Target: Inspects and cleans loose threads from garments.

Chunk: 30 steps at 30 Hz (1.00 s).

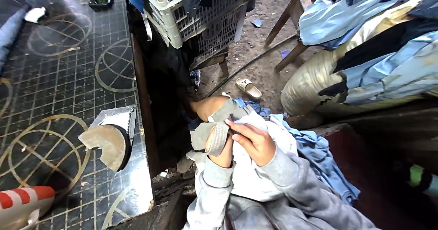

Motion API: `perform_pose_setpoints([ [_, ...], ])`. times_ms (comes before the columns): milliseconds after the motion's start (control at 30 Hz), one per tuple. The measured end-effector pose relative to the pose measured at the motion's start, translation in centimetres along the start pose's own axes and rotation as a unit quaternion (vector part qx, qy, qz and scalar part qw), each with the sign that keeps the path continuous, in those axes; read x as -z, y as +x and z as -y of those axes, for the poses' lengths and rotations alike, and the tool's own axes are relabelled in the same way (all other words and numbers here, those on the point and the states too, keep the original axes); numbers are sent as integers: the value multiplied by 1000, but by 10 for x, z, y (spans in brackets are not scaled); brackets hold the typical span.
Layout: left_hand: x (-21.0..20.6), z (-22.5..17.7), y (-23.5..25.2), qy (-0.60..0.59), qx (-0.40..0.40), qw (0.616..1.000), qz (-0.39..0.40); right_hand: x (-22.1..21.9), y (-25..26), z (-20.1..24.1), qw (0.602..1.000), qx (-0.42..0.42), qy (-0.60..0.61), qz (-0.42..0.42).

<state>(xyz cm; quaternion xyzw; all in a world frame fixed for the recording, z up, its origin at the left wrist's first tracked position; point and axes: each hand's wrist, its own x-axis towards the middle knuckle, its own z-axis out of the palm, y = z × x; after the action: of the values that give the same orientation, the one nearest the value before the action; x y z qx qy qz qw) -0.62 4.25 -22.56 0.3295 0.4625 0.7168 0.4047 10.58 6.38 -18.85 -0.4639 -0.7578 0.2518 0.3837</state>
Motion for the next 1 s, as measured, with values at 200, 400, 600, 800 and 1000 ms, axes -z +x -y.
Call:
perform_pose_setpoints([
  [200, 5, -12, 6, -6, 39, 999, 12, 4, 4, 4, 1000, 6, -10, 9],
  [400, 1, -16, 2, -93, 112, 989, -15, 4, -8, 4, 994, 28, -102, -10],
  [600, -1, 1, -6, -37, -4, 999, -31, 0, -9, 3, 992, 23, -120, -36],
  [800, -3, 7, -7, 99, -95, 991, -1, -2, 0, -3, 999, -45, 10, -11],
  [1000, 2, 0, 3, 35, -22, 998, 39, 4, 1, -6, 991, -23, 131, 14],
])
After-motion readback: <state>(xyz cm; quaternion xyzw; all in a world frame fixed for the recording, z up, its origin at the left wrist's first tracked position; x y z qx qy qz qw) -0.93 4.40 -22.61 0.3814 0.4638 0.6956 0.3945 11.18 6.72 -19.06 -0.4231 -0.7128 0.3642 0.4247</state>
